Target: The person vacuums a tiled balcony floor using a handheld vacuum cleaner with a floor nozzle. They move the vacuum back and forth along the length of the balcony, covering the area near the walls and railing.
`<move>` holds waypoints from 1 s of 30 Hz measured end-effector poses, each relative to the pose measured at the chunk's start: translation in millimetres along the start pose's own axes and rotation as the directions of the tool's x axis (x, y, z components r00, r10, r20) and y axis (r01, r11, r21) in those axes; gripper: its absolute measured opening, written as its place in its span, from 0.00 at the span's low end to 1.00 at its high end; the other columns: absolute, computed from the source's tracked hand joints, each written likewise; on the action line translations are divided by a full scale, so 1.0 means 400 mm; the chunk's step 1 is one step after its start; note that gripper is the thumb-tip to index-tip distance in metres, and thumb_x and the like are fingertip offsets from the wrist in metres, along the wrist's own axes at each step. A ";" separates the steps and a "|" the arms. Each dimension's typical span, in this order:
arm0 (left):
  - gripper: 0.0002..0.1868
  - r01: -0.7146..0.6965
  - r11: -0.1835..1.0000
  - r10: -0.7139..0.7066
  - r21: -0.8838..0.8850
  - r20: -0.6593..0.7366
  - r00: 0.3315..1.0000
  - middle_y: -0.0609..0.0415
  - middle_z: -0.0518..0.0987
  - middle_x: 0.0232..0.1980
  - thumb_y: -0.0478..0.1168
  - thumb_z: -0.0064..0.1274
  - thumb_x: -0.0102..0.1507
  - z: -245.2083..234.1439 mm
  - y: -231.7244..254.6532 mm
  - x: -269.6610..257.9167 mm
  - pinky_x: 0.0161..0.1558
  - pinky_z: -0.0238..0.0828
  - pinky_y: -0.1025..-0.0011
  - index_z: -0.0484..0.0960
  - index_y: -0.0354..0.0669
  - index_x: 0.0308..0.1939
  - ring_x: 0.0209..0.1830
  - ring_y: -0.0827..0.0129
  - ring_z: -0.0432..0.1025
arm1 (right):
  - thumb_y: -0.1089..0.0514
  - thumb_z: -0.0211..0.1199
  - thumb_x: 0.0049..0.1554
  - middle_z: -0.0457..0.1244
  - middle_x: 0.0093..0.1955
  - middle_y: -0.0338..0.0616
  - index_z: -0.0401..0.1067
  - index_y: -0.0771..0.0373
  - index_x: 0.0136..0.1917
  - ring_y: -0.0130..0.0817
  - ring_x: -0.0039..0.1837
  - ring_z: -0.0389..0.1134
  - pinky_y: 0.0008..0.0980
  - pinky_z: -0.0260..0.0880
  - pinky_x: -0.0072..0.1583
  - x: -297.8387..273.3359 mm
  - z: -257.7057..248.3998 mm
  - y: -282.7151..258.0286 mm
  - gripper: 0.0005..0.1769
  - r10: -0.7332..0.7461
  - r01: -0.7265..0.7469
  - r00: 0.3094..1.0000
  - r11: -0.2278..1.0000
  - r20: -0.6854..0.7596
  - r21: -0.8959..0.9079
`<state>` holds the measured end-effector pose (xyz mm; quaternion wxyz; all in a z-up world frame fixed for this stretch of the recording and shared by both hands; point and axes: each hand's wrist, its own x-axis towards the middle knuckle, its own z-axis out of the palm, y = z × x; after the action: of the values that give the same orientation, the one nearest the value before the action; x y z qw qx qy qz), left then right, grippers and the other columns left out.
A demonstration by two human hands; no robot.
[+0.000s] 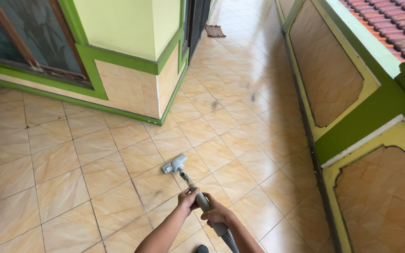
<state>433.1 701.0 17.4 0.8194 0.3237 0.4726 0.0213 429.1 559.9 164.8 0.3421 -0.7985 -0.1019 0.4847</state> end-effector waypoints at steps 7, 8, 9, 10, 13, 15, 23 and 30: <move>0.13 -0.005 0.994 -0.005 0.108 0.096 0.995 0.45 0.81 0.35 0.39 0.68 0.56 0.106 0.020 0.017 0.36 0.84 0.45 0.85 0.41 0.42 0.32 0.56 0.77 | 0.61 0.61 0.53 0.64 0.44 0.47 0.41 0.37 0.82 0.31 0.34 0.68 0.31 0.72 0.35 0.000 -0.076 -0.002 0.50 0.024 -0.023 0.998 1.000 -0.060 0.008; 0.16 -0.002 0.991 -0.013 0.137 0.109 0.994 0.45 0.81 0.37 0.40 0.68 0.57 0.114 0.026 0.032 0.36 0.84 0.47 0.85 0.41 0.47 0.32 0.57 0.77 | 0.61 0.61 0.53 0.64 0.45 0.48 0.40 0.38 0.82 0.32 0.34 0.68 0.32 0.72 0.34 0.013 -0.082 -0.002 0.51 0.024 -0.021 0.998 0.999 -0.064 0.039; 0.19 0.001 0.986 -0.022 0.166 0.122 0.992 0.46 0.82 0.38 0.41 0.68 0.58 0.123 0.032 0.046 0.36 0.84 0.48 0.86 0.42 0.52 0.32 0.58 0.77 | 0.62 0.61 0.54 0.64 0.46 0.50 0.39 0.38 0.82 0.33 0.34 0.68 0.32 0.72 0.33 0.027 -0.089 -0.001 0.51 0.024 -0.019 0.997 0.997 -0.068 0.070; 0.19 -0.004 0.986 -0.017 0.165 0.123 0.992 0.46 0.82 0.38 0.41 0.68 0.58 0.131 0.038 0.061 0.36 0.84 0.48 0.86 0.42 0.52 0.32 0.58 0.77 | 0.62 0.61 0.54 0.64 0.46 0.50 0.39 0.38 0.82 0.33 0.34 0.68 0.32 0.72 0.33 0.041 -0.097 0.000 0.51 0.019 -0.015 0.997 0.998 -0.069 0.068; 0.16 -0.024 0.966 -0.010 0.258 0.128 0.992 0.46 0.83 0.38 0.42 0.68 0.57 0.147 0.049 0.104 0.35 0.85 0.48 0.85 0.44 0.48 0.33 0.58 0.78 | 0.65 0.61 0.53 0.61 0.43 0.52 0.44 0.41 0.78 0.35 0.32 0.67 0.33 0.71 0.31 0.084 -0.114 0.009 0.47 -0.017 0.026 0.998 0.989 -0.063 0.145; 0.20 -0.014 0.965 -0.020 0.261 0.127 0.992 0.44 0.83 0.39 0.42 0.67 0.58 0.164 0.056 0.128 0.36 0.84 0.47 0.84 0.43 0.53 0.34 0.56 0.78 | 0.66 0.62 0.52 0.61 0.43 0.52 0.43 0.40 0.78 0.35 0.31 0.66 0.34 0.71 0.31 0.115 -0.131 0.013 0.49 -0.008 0.017 0.999 0.983 -0.052 0.184; 0.34 0.011 0.954 -0.023 0.301 0.036 0.999 0.42 0.82 0.50 0.42 0.67 0.58 0.241 0.059 0.184 0.39 0.84 0.46 0.75 0.50 0.68 0.40 0.53 0.79 | 0.67 0.64 0.51 0.62 0.54 0.56 0.43 0.34 0.80 0.34 0.34 0.67 0.32 0.72 0.33 0.193 -0.212 0.042 0.53 0.014 -0.007 0.998 0.992 -0.060 0.126; 0.23 0.011 0.992 -0.016 0.126 0.035 0.999 0.48 0.82 0.35 0.41 0.68 0.56 0.351 -0.030 0.197 0.28 0.80 0.51 0.86 0.54 0.57 0.27 0.58 0.76 | 0.64 0.59 0.49 0.64 0.44 0.52 0.45 0.38 0.80 0.34 0.33 0.66 0.33 0.68 0.33 0.121 -0.305 0.054 0.51 0.012 0.002 0.989 0.995 -0.147 0.095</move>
<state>584.0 646.7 -0.8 0.8058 0.3718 0.4605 -0.0196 553.0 513.4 152.9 0.3852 -0.8153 -0.0510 0.4293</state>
